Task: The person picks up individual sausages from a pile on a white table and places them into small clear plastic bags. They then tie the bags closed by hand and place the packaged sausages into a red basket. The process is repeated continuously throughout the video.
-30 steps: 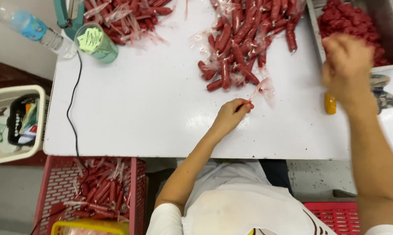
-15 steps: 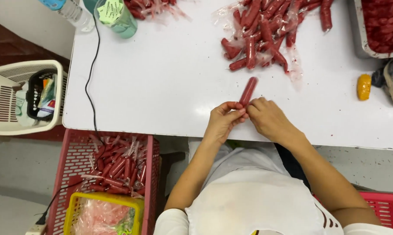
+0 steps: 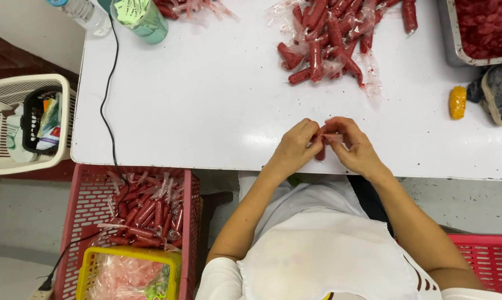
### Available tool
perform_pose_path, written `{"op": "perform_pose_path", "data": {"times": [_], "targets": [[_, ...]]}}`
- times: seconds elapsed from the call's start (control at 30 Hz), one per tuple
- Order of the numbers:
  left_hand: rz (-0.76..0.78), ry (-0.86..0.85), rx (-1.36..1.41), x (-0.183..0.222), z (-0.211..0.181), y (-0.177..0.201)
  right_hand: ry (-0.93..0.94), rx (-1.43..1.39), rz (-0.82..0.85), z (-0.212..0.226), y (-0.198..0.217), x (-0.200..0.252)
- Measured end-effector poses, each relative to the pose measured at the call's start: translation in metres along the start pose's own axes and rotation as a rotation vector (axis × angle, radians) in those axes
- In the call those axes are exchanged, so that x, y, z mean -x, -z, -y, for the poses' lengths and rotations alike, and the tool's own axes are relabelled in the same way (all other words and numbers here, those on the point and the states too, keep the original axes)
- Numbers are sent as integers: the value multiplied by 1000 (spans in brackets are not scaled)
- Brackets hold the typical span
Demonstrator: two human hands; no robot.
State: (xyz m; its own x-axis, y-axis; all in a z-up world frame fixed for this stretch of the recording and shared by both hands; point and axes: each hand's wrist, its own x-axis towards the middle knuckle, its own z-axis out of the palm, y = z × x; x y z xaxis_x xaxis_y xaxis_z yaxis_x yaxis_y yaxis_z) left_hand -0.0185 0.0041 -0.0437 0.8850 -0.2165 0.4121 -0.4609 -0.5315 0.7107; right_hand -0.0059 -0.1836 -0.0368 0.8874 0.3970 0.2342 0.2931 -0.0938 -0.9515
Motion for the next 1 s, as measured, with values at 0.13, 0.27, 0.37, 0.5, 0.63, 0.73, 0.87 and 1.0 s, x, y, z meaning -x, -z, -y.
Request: {"op": "perform_pose_path", "data": {"times": [0.13, 0.27, 0.37, 0.5, 0.63, 0.73, 0.87, 1.0], "targets": [[-19, 42, 42, 1, -7, -13, -19, 56, 18, -4, 8, -2], [-163, 155, 159, 5, -12, -14, -34, 81, 85, 0, 12, -10], [-228, 161, 154, 8, -16, -9, -24, 74, 84, -9, 5, -14], [-259, 135, -3, 21, 4, -10, 141, 215, 114, 11, -8, -25], [-240, 120, -55, 18, -9, 5, 293, 504, 123, -17, -22, -25], [-236, 91, 61, 13, -17, 11, -10, 185, -14, -38, -34, -24], [-235, 91, 70, 11, -7, -15, -409, -224, -249, -57, -39, -20], [-248, 234, 95, -8, -28, -26, -137, 141, -272, -47, -15, -17]]}}
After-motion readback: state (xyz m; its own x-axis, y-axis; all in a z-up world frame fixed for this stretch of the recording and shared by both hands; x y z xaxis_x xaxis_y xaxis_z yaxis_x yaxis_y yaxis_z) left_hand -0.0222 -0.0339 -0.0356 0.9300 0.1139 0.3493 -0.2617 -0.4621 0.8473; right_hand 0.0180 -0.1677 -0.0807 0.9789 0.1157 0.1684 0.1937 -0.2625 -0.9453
